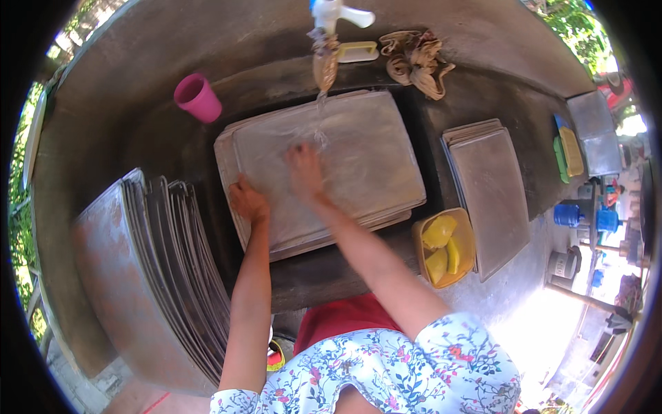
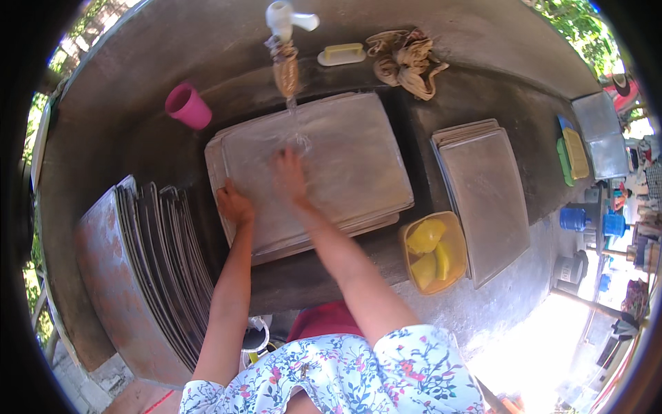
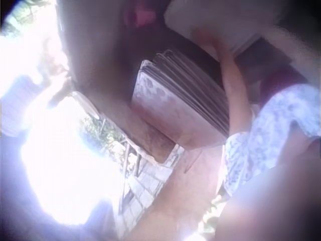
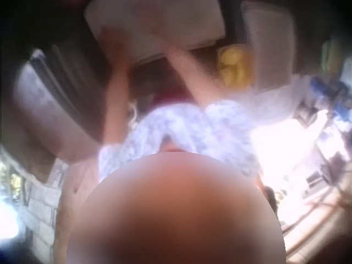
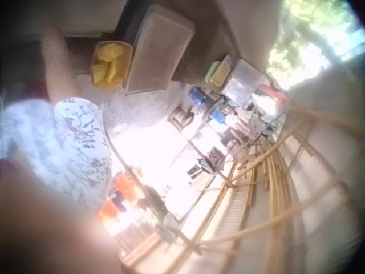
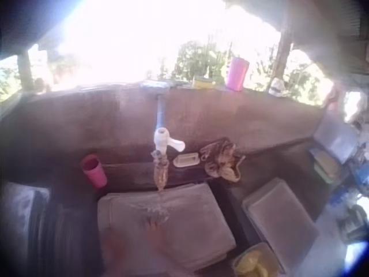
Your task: The person washes multiple rectangular metal trays at an outdoor concrete sink. They scrub each tray with a sponge under running water, rinse it, and place it on a growing stack to the right. The process is repeated for several trays throughout the clip.
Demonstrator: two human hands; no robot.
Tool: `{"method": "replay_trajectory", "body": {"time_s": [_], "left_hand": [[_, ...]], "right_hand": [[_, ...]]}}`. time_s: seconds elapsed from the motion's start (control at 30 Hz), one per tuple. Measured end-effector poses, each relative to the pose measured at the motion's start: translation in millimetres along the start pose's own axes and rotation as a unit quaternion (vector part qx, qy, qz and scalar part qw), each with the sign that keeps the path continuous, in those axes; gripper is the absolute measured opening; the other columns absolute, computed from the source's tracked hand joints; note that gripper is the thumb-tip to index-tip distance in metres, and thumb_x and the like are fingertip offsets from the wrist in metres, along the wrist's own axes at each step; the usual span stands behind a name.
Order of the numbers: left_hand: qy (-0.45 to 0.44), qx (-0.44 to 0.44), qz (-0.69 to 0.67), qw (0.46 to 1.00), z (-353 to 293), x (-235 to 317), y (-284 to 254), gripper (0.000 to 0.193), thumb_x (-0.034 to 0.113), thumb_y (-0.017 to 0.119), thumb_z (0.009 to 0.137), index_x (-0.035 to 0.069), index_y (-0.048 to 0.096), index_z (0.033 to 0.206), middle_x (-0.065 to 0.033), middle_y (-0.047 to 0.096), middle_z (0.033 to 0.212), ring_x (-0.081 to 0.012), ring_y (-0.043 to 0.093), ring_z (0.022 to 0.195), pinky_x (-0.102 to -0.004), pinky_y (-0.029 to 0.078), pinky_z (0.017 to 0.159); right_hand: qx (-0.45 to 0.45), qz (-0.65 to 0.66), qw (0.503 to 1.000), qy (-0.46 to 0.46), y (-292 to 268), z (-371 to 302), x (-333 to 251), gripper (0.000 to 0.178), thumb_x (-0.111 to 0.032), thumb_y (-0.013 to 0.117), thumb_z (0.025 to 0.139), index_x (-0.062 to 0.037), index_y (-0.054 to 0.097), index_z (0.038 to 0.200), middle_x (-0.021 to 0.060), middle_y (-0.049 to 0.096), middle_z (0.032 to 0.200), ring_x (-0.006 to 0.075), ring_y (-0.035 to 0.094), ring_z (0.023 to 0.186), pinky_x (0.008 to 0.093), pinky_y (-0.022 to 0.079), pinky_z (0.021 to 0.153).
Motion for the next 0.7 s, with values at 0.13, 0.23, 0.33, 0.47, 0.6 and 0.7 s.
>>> {"method": "replay_trajectory", "body": {"time_s": [0.13,0.23,0.33,0.47,0.6,0.7], "left_hand": [[0.014,0.007,0.038,0.999,2.9,-0.1,-3.5,0.039,0.012,0.053,0.084,0.014,0.051,0.123,-0.0080,0.049,0.098,-0.0271,0.054,0.095,-0.0435,0.042,0.076],[0.027,0.015,0.031,0.999,4.7,-2.1,-3.8,0.039,0.013,0.053,0.085,0.014,0.050,0.123,-0.0085,0.050,0.100,-0.0278,0.054,0.095,-0.0444,0.042,0.076],[0.024,0.012,0.023,0.999,5.3,-3.0,-2.8,0.038,0.014,0.051,0.086,0.013,0.050,0.125,-0.0091,0.050,0.102,-0.0283,0.055,0.095,-0.0451,0.042,0.077],[0.016,-0.008,0.017,1.000,4.5,-4.0,-2.1,0.037,0.015,0.049,0.089,0.012,0.049,0.126,-0.0096,0.050,0.103,-0.0285,0.055,0.096,-0.0462,0.043,0.079],[0.028,0.000,0.031,0.999,5.7,-3.3,-4.5,0.035,0.014,0.047,0.090,0.012,0.049,0.125,-0.0100,0.050,0.103,-0.0280,0.055,0.097,-0.0462,0.043,0.078],[0.023,-0.019,0.044,0.999,7.0,-2.2,-4.9,0.036,0.014,0.046,0.091,0.012,0.048,0.127,-0.0100,0.050,0.104,-0.0272,0.054,0.099,-0.0463,0.043,0.077]], "right_hand": [[-0.049,-0.068,0.995,0.050,-62.0,-64.9,66.9,0.037,-0.009,0.039,0.091,-0.0022,0.046,0.127,0.0188,0.044,0.131,0.0390,0.032,0.128,0.0463,0.024,0.109],[0.025,-0.221,0.967,0.127,-109.8,-66.4,138.7,0.037,-0.009,0.040,0.091,-0.0013,0.045,0.127,0.0189,0.041,0.135,0.0396,0.030,0.130,0.0427,0.023,0.110],[0.184,-0.058,0.955,0.226,-114.3,-63.1,130.2,0.049,-0.022,0.043,0.092,-0.0012,0.037,0.136,0.0209,0.032,0.143,0.0405,0.026,0.133,0.0481,0.019,0.111],[-0.072,-0.120,0.988,0.070,-90.5,-69.8,68.8,0.048,-0.024,0.047,0.090,-0.0004,0.043,0.132,0.0240,0.031,0.142,0.0433,0.026,0.132,0.0496,0.018,0.111],[0.034,-0.195,0.945,0.260,-118.8,-82.2,88.5,0.045,-0.009,0.046,0.085,0.0031,0.045,0.128,0.0247,0.039,0.133,0.0444,0.029,0.129,0.0502,0.024,0.108],[0.096,-0.237,0.917,0.308,-140.8,-86.2,111.5,0.043,-0.005,0.044,0.083,0.0065,0.044,0.125,0.0257,0.040,0.130,0.0447,0.030,0.128,0.0503,0.025,0.108]]}}
Point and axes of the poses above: each hand's wrist, its own z-axis towards the middle knuckle, its own y-axis out of the palm, x = y × z, the point moved 2 cm from there along z, towards the middle knuckle
